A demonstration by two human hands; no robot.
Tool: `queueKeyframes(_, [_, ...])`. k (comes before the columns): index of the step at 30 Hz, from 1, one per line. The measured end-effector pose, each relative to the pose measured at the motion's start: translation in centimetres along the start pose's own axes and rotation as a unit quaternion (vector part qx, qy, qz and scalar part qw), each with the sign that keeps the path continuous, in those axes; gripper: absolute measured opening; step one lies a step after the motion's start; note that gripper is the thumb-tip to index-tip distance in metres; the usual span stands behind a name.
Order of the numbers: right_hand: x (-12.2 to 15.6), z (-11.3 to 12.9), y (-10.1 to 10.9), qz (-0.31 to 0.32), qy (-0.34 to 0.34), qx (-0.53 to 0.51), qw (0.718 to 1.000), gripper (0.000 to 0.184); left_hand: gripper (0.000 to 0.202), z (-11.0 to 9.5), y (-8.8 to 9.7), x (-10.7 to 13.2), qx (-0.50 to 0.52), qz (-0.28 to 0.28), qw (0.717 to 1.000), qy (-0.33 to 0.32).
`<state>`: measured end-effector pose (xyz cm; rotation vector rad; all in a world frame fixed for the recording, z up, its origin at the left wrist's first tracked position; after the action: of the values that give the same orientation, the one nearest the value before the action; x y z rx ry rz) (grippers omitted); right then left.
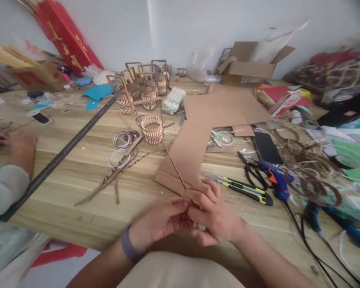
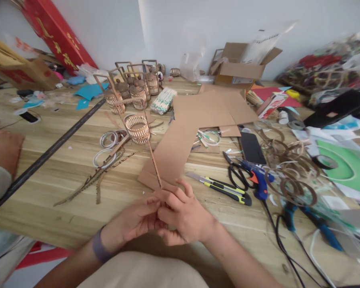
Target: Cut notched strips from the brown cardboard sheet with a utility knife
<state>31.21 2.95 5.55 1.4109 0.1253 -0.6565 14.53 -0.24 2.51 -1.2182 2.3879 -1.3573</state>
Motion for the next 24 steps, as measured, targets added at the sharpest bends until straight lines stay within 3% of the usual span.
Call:
queueKeyframes(5, [0.4, 0.4, -0.5, -0.004, -0.001, -0.004, 1.000, 0.039, 0.030, -0.9, -1.1, -0.7, -0.131, -0.036, 0.991, -0.012])
queueKeyframes(8, [0.6, 0.6, -0.5, 0.000, -0.015, 0.005, 1.000, 0.036, 0.028, -2.1, -1.7, -0.7, -0.268, -0.014, 0.963, -0.016])
queueKeyframes(11, [0.8, 0.7, -0.5, 0.006, -0.026, 0.008, 1.000, 0.031, 0.026, -3.2, -1.8, -0.8, -0.333, 0.022, 0.942, -0.027])
queueKeyframes(14, [0.9, 0.9, -0.6, 0.017, -0.032, 0.001, 0.999, 0.027, 0.020, -3.5, -1.7, -1.3, -0.336, 0.053, 0.939, -0.043])
queueKeyframes(16, [1.0, 0.9, -0.6, 0.026, -0.036, 0.006, 0.999, 0.025, 0.016, -3.1, -1.5, -1.7, -0.310, 0.043, 0.949, -0.046])
queueKeyframes(19, [1.3, 1.0, -0.2, 0.011, -0.055, 0.010, 0.998, 0.025, 0.020, -2.4, -1.1, -2.2, -0.243, -0.024, 0.969, -0.036])
queueKeyframes(24, [2.2, 0.8, 0.4, -0.101, -0.176, -0.055, 0.978, 0.016, 0.037, -2.1, -0.6, -2.5, -0.147, -0.123, 0.981, -0.031])
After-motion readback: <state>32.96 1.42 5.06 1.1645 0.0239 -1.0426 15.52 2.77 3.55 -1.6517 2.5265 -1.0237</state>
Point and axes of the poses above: each hand's wrist, its own x-axis away from the middle knuckle, its own y-axis out of the back of the hand, z = x × y, the point moved 1 cm from there along -x, towards the middle knuckle, and after that the axes turned 10 degrees about z, right-handed, at the moved point
